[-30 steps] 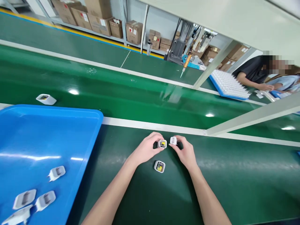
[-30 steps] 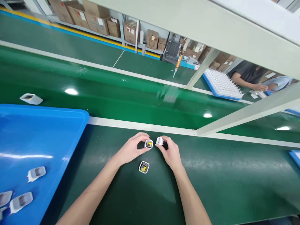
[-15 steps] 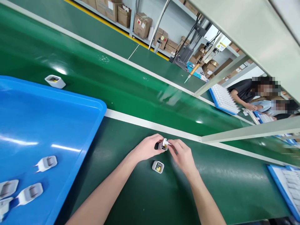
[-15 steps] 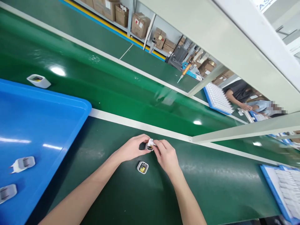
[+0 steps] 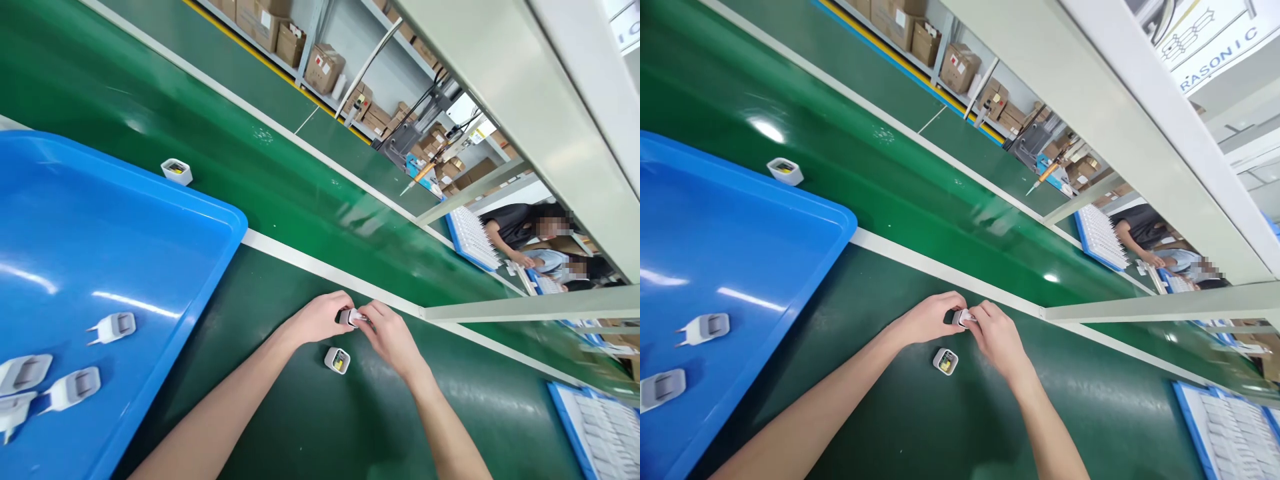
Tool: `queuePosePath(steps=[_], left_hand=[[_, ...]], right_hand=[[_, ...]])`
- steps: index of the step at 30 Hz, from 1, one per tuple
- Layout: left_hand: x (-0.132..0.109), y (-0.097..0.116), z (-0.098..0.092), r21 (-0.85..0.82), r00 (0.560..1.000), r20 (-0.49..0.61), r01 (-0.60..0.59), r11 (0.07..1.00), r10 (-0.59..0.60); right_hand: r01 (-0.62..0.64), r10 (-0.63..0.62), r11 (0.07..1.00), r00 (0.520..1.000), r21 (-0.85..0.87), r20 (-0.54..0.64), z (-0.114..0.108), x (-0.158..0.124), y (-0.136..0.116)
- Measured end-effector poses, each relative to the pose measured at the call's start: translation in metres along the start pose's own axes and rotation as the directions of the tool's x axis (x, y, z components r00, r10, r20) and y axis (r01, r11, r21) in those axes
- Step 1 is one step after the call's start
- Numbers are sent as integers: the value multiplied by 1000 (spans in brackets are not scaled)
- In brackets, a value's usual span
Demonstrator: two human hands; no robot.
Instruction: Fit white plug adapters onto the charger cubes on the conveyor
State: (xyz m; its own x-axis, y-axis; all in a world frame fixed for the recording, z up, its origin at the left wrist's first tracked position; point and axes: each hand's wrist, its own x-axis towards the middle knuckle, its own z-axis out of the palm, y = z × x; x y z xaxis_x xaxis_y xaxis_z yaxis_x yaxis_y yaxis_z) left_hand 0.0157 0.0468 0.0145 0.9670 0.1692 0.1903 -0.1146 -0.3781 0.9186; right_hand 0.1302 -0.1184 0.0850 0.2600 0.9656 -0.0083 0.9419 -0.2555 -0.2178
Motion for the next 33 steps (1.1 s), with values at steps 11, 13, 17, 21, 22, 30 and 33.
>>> queuePosePath(steps=[11, 13, 17, 21, 22, 30, 33], left_hand=[[0, 4, -1, 11, 999, 24, 44, 999, -44], [0, 3, -1, 20, 998, 33, 44, 999, -44], [-1, 0, 1, 24, 998, 45, 43, 999, -44], [-2, -4, 5, 29, 999, 37, 32, 999, -33], [-2, -5, 5, 32, 999, 38, 31, 999, -33], [-2, -1, 3, -18, 995, 73, 63, 998, -62], [-1, 0, 3, -18, 994, 76, 77, 997, -76]], right_hand=[[148, -62, 933, 965, -329, 256, -18, 18, -13], [129, -25, 923, 960, -362, 279, -19, 19, -17], [70, 49, 925, 953, -374, 301, -20, 19, -24], [44, 82, 932, 941, -360, 327, -23, 23, -27], [42, 83, 936, 937, -348, 338, -25, 24, -27], [-223, 168, 926, 966, 305, 197, -37, 14, -1], [-368, 341, 749, 927, 551, 156, -25, -3, 15]])
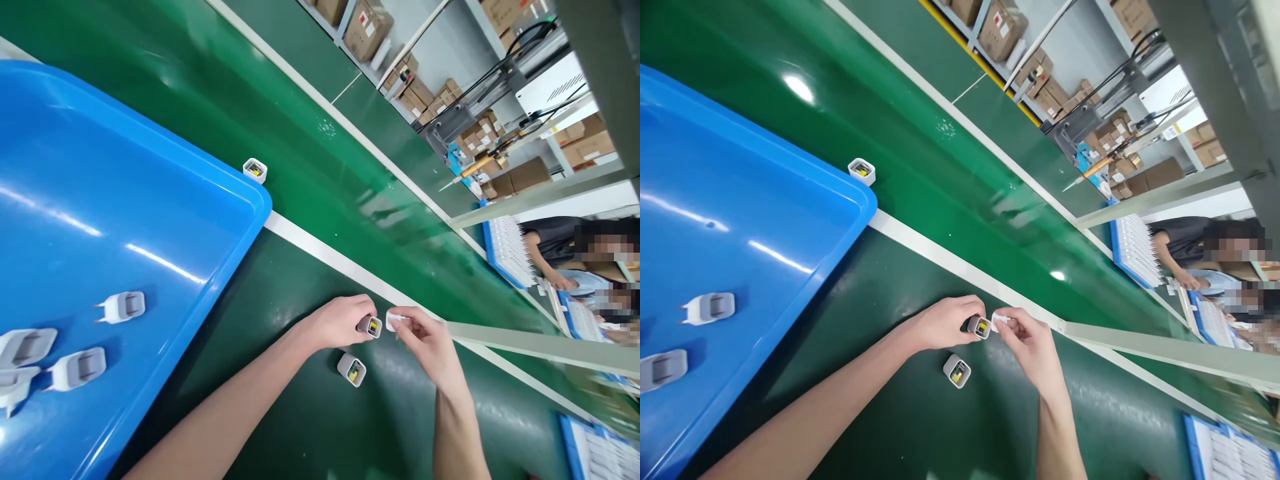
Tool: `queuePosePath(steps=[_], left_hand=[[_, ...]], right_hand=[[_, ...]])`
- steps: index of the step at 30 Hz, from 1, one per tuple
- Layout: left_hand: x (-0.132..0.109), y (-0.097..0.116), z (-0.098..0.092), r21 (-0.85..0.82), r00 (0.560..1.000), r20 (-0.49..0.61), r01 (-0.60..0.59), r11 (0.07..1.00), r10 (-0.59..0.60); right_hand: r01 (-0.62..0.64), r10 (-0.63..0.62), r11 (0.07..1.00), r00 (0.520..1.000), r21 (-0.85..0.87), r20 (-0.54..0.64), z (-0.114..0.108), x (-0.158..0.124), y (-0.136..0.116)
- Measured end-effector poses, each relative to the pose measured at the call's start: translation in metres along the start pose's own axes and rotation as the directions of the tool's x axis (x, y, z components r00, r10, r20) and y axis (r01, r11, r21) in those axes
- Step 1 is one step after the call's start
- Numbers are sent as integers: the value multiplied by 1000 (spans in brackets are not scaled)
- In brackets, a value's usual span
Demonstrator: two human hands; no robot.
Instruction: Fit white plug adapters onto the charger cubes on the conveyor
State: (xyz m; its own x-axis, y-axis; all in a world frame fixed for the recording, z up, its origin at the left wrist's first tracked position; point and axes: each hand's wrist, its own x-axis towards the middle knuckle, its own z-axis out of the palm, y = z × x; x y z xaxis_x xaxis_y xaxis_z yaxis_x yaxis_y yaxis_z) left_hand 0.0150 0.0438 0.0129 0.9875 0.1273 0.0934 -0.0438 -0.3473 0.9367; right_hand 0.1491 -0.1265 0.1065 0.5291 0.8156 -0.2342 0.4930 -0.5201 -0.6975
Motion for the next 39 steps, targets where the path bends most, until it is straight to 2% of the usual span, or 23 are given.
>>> queuePosePath(steps=[2, 4, 6, 8, 11, 15, 19, 26, 33, 39], left_hand=[[0, 1, 0, 9, 1000, -4, 4, 1000, -4], [1, 1, 0, 14, 1000, -3, 2, 1000, -2], [1, 1, -1, 13, 1000, -2, -3, 1000, 3], [1, 1, -1, 7, 1000, -5, -14, 1000, 14], [1, 1, -2, 3, 1000, -17, -25, 1000, 25], [0, 1, -2, -1, 999, -27, -37, 999, 37], [-1, 1, -1, -10, 999, -31, -34, 999, 34], [1, 2, 0, 18, 1000, -11, -22, 1000, 23], [0, 2, 1, 36, 1000, -11, -24, 999, 25], [0, 1, 4, 45, 999, -26, -43, 998, 45]], right_hand=[[-84, 80, 989, 996, 122, 33, 3, -7, 12], [-94, 91, 989, 995, 112, 25, 9, -12, 18], [-9, 7, 1000, 997, -19, -76, 17, -14, 17], [104, -133, 977, 980, -189, -145, 25, -13, 14], [223, -286, 910, 948, -350, -140, 35, -8, 13], [311, -386, 856, 916, -412, -110, 38, -7, 17], [357, -408, 832, 912, -425, -32, 34, -8, 17], [373, -425, 728, 904, -576, 49, 30, -9, 8], [386, -434, 761, 901, -522, 33, 33, -11, 11], [427, -447, 767, 891, -479, 79, 30, -6, 11]])
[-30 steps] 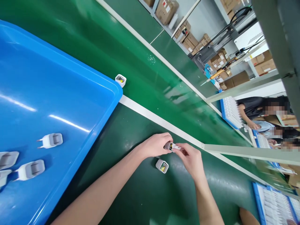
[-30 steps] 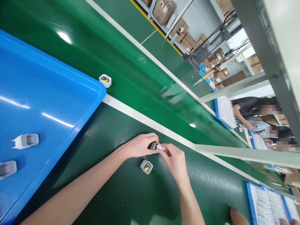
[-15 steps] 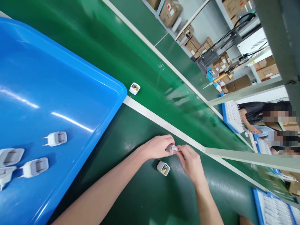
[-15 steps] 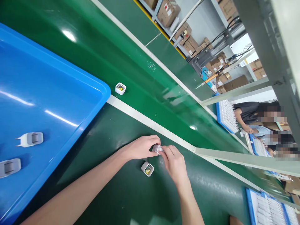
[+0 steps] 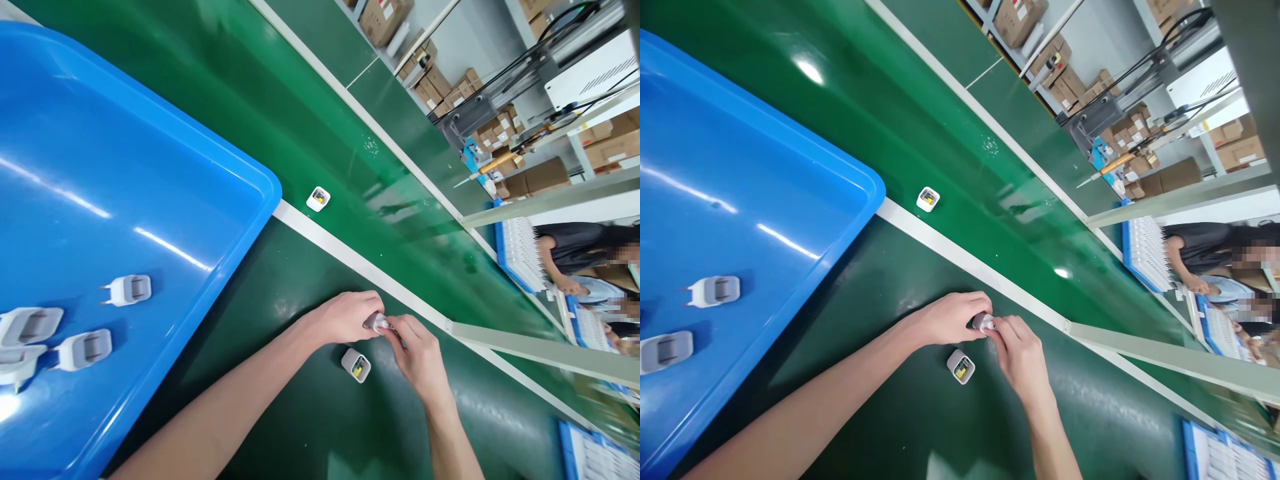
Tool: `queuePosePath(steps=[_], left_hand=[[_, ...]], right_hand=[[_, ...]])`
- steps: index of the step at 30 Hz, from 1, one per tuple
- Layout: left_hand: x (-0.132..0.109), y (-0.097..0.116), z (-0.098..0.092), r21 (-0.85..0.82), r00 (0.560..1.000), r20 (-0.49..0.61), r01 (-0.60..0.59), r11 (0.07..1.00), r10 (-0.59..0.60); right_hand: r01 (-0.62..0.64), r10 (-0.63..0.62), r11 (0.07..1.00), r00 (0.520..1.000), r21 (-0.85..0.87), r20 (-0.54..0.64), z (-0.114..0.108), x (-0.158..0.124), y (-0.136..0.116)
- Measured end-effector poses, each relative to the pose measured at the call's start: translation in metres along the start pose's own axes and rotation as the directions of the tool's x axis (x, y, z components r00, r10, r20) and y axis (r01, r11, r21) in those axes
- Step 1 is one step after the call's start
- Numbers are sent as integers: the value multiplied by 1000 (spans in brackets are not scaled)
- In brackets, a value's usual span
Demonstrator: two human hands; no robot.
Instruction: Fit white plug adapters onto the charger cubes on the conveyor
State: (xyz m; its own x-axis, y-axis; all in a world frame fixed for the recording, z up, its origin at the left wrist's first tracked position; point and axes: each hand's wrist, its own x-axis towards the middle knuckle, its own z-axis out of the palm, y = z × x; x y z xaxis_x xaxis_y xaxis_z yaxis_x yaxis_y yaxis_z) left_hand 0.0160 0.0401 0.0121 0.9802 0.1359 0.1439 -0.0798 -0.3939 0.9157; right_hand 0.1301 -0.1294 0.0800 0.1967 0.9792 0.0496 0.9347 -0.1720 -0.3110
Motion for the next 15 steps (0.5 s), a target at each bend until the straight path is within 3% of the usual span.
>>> queuePosePath(steps=[4, 10, 12, 15], left_hand=[[1, -1, 2, 2, 1000, -16, -3, 1000, 3], [2, -3, 0, -48, 1000, 1, 1, 999, -1], [0, -3, 1, -49, 1000, -1, -15, 999, 15], [-3, 2, 0, -100, 993, -95, -76, 992, 67]], right_hand=[[-17, 17, 999, 1000, 41, -18, 6, -4, 7], [-98, 116, 991, 973, 96, -198, 32, -10, 9], [-123, 143, 987, 967, 105, -211, 35, -9, 7], [-168, 177, 984, 962, 63, -206, 27, -18, 11]])
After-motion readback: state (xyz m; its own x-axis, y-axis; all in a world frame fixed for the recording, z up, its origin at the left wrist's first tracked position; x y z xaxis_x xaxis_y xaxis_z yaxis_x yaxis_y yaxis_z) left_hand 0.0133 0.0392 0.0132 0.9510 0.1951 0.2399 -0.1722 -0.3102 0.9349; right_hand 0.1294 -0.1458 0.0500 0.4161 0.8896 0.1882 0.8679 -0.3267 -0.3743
